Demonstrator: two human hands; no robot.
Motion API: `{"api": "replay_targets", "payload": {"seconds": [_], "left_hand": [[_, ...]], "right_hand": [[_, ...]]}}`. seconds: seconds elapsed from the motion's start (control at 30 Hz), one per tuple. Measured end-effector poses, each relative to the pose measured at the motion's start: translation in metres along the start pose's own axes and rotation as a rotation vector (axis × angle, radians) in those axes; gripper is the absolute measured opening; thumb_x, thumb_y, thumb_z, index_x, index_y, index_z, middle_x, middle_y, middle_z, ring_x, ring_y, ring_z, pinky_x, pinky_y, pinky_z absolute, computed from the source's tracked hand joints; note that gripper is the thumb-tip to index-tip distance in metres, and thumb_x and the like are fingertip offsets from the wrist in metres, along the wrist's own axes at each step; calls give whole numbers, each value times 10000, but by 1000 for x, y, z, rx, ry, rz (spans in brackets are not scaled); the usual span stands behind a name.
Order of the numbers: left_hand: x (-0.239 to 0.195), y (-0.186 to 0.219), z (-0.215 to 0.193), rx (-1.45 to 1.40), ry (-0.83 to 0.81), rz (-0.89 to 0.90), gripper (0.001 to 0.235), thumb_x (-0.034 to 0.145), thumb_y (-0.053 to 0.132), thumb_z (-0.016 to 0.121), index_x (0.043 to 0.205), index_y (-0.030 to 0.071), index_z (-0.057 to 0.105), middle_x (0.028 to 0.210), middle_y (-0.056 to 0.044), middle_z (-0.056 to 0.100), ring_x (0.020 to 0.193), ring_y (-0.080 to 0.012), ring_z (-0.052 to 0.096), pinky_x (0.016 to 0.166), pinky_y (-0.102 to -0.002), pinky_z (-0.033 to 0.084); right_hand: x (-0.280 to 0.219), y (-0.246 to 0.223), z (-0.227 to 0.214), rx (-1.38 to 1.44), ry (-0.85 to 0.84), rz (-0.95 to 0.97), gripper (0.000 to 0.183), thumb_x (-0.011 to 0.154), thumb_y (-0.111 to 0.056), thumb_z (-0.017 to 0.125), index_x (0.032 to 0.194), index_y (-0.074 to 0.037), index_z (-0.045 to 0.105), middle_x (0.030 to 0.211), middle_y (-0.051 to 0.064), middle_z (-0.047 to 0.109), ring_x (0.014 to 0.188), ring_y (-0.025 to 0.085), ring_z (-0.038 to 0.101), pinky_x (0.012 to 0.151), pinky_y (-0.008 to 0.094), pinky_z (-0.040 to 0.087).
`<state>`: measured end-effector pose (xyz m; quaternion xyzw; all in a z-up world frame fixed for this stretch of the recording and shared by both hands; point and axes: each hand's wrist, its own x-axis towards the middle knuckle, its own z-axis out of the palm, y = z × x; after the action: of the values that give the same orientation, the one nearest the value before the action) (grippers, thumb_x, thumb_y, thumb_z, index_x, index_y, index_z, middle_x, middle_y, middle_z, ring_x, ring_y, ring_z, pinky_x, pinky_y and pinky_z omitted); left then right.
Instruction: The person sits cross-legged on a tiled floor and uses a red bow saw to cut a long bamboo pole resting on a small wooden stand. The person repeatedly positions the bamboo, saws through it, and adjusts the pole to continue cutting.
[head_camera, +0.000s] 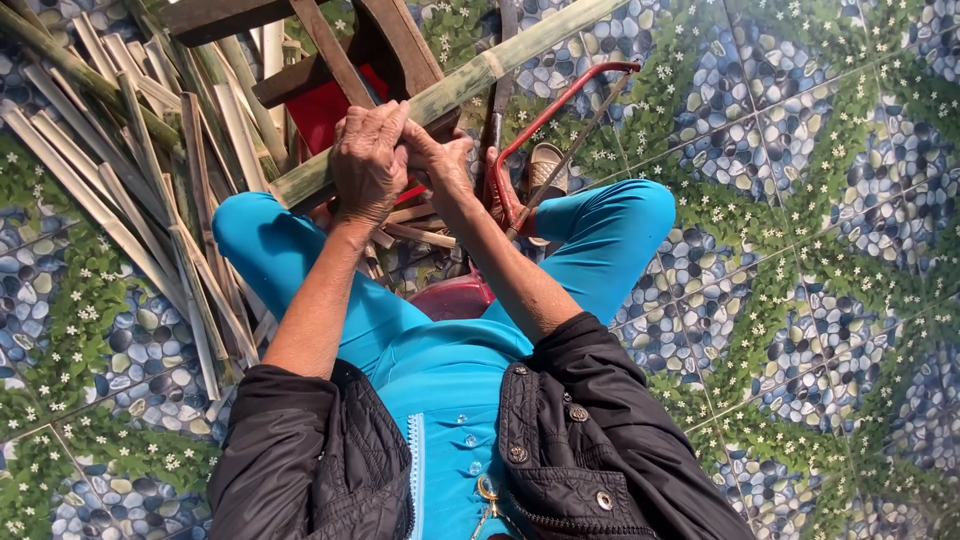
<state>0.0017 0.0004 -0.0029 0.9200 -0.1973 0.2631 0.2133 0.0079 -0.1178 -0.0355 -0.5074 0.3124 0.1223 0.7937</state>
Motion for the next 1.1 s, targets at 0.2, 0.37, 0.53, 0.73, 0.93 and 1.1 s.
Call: {"api": "replay_targets", "payload": {"seconds": [0.2, 0.37, 0.53, 0.73, 0.93, 1.1], "left_hand": [[-6, -3, 3, -18, 37, 65, 392, 793, 20, 779, 1182, -5, 733, 1192, -126, 711, 1012, -262, 643, 964, -380, 515], [-15, -12, 11, 88, -53, 134, 600, 742, 124, 868, 1297, 3, 672, 1297, -143, 659, 1116, -281, 627, 1047, -398, 479], [-16, -15, 16, 112, -45, 151, 589, 758, 125, 873, 1298, 5, 671, 1300, -150, 657, 1124, -287, 632, 1045, -403, 486], [-20, -24, 32, 121, 30, 207, 558, 764, 171, 853, 1267, 3, 675, 1249, -168, 656, 1093, -310, 635, 1025, -432, 485], [-22, -33, 47, 157, 130, 275, 537, 774, 242, 819, 1239, 9, 684, 1198, -189, 664, 1071, -335, 644, 1020, -461, 484], [-22, -36, 52, 175, 134, 290, 514, 795, 248, 793, 1236, 9, 683, 1202, -194, 666, 1070, -335, 646, 1024, -470, 483]], "right_hand": [[18, 3, -39, 107, -357, 266, 343, 804, -430, 774, 855, -99, 699, 724, 38, 658, 565, 91, 550, 516, 217, 392], [12, -6, -53, 110, -323, 283, 303, 817, -383, 770, 876, -103, 670, 761, 36, 612, 710, 143, 616, 640, 294, 491], [24, 0, -65, -189, -186, 56, 775, 788, -299, 710, 1453, -54, 396, 1110, 131, 602, 895, 196, 632, 779, 360, 559], [97, 64, -68, -686, -139, -272, 870, 731, -412, 830, 1451, -123, 436, 1155, 199, 688, 1080, 341, 629, 946, 456, 400], [139, 79, -55, -1008, 167, -275, 628, 645, -463, 874, 1128, -218, 555, 1118, 75, 706, 1180, 345, 644, 1089, 550, 418], [147, 88, -50, -1047, 289, -315, 356, 648, -411, 790, 932, -254, 643, 955, -37, 772, 1071, 263, 714, 1081, 458, 419]]}}
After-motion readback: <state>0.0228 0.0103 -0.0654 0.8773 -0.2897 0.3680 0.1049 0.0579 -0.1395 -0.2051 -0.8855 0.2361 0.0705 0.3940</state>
